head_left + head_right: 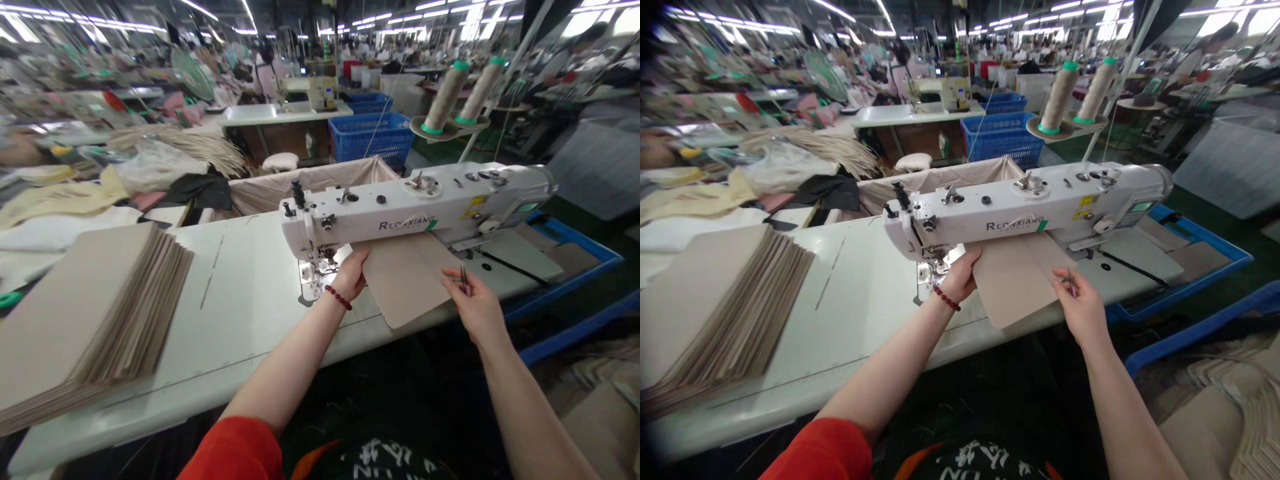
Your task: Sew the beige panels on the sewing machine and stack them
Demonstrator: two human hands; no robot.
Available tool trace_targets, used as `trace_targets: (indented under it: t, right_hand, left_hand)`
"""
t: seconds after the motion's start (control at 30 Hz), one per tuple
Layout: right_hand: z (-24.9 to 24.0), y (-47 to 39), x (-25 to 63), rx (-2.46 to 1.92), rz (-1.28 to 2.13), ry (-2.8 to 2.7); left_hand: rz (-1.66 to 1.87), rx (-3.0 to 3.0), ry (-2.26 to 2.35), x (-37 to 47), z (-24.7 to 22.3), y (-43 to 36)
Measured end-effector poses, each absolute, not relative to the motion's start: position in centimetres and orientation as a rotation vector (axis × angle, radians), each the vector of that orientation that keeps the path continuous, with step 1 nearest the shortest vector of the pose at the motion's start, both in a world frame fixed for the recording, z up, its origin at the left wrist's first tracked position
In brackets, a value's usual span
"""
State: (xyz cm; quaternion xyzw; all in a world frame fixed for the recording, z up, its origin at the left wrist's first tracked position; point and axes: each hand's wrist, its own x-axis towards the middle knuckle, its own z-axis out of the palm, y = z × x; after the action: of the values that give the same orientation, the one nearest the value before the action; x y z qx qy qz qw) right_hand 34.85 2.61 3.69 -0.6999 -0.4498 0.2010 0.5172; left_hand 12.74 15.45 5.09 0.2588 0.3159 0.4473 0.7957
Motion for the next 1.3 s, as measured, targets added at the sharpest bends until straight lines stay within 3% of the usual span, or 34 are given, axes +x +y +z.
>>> trace_targets:
  t: [0.23,0.4,0.6,0.8,1.07,1.3]
  right_hand:
    - [4.3,2.2,35.4,-1.807,0.408,-1.175]
    - [7.4,3.7,34.9,-1.885,-0.081,-1.647]
    - [8.7,7.5,35.0,-1.843,0.089,-2.021]
    - [8.0,7.9,34.9,-1.893,0.084,-1.945]
    - [8.0,8.9,32.6,-2.051,-0.049,-1.889]
    - [8.9,9.2,31.0,-2.129,-0.083,-1.859]
  left_hand:
    - [0.949,0.549,0.713,9.6,4.6,11.6]
    - [0.886,0.58,0.696,9.6,4.7,12.4]
    - [0.75,0.609,0.715,7.7,5.4,11.2]
    - [0.278,0.587,0.833,-3.0,4.3,5.0]
    - [0.486,0.785,1.511,-16.7,3.8,4.0]
    - [0.547,1.587,2.335,-17.9,1.4,8.6]
